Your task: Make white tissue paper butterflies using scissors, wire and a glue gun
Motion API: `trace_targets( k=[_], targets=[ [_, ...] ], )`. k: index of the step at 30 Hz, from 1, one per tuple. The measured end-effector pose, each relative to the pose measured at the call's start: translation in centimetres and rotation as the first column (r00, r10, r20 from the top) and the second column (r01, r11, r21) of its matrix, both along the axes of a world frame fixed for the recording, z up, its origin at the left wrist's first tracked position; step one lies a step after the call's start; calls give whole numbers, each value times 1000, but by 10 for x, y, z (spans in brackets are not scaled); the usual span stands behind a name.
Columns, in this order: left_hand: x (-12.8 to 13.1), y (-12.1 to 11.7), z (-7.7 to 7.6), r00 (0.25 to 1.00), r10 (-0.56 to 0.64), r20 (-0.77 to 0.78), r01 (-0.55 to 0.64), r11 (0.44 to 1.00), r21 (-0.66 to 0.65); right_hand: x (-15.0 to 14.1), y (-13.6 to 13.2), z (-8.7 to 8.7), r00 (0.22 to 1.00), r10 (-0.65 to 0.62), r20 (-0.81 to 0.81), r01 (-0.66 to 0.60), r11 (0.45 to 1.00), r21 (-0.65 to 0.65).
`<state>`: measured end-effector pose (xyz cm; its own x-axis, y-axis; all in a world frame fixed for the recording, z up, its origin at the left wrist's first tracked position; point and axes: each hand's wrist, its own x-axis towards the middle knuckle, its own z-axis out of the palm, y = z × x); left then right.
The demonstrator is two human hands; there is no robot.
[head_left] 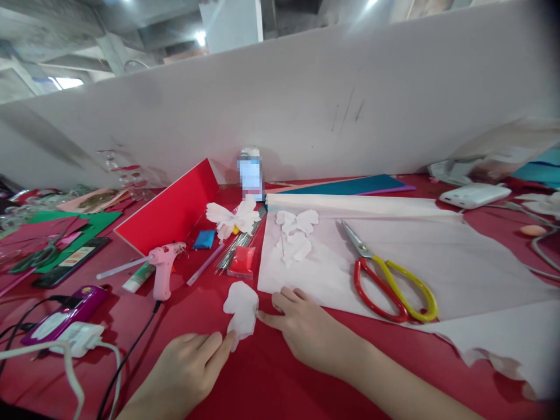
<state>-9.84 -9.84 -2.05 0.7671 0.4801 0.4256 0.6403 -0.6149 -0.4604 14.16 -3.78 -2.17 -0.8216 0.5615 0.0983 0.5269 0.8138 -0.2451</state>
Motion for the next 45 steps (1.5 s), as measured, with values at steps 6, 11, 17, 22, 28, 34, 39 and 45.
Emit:
trace_targets(
  k=[6, 11, 17, 22, 28, 34, 39, 45],
  targets=[
    [-1, -2, -1, 1000, 21, 5, -21, 999, -30, -1, 0, 1, 1000, -1, -2, 1, 1000, -3],
    [4, -3, 6, 986, 78, 150, -57, 989, -139, 0, 0, 2, 1000, 0, 3, 0, 1000, -11],
    [4, -1, 1, 973, 161, 163, -115, 958, -263, 0, 0, 1, 1000, -2, -22, 1, 1000, -22],
    [4, 13, -5, 895, 369, 251, -260, 888, -380, 1, 0, 0, 1000, 9, -20, -10, 1000, -12],
    [8, 28, -5, 917, 326, 230, -204, 879, -432, 0, 0, -1, 999, 13, -29, -12, 1000, 21],
    [7, 26, -11, 936, 303, 181, -228, 910, -346, 0, -1, -1, 1000, 13, -19, -13, 1000, 26],
    [8, 28, -14, 935, 327, 140, -258, 894, -366, 0, -1, 0, 1000, 14, -14, -14, 1000, 23],
    [12, 28, -12, 936, 333, 116, -255, 866, -429, 1, 0, 0, 1000, 13, -18, -13, 1000, 16]
  ],
)
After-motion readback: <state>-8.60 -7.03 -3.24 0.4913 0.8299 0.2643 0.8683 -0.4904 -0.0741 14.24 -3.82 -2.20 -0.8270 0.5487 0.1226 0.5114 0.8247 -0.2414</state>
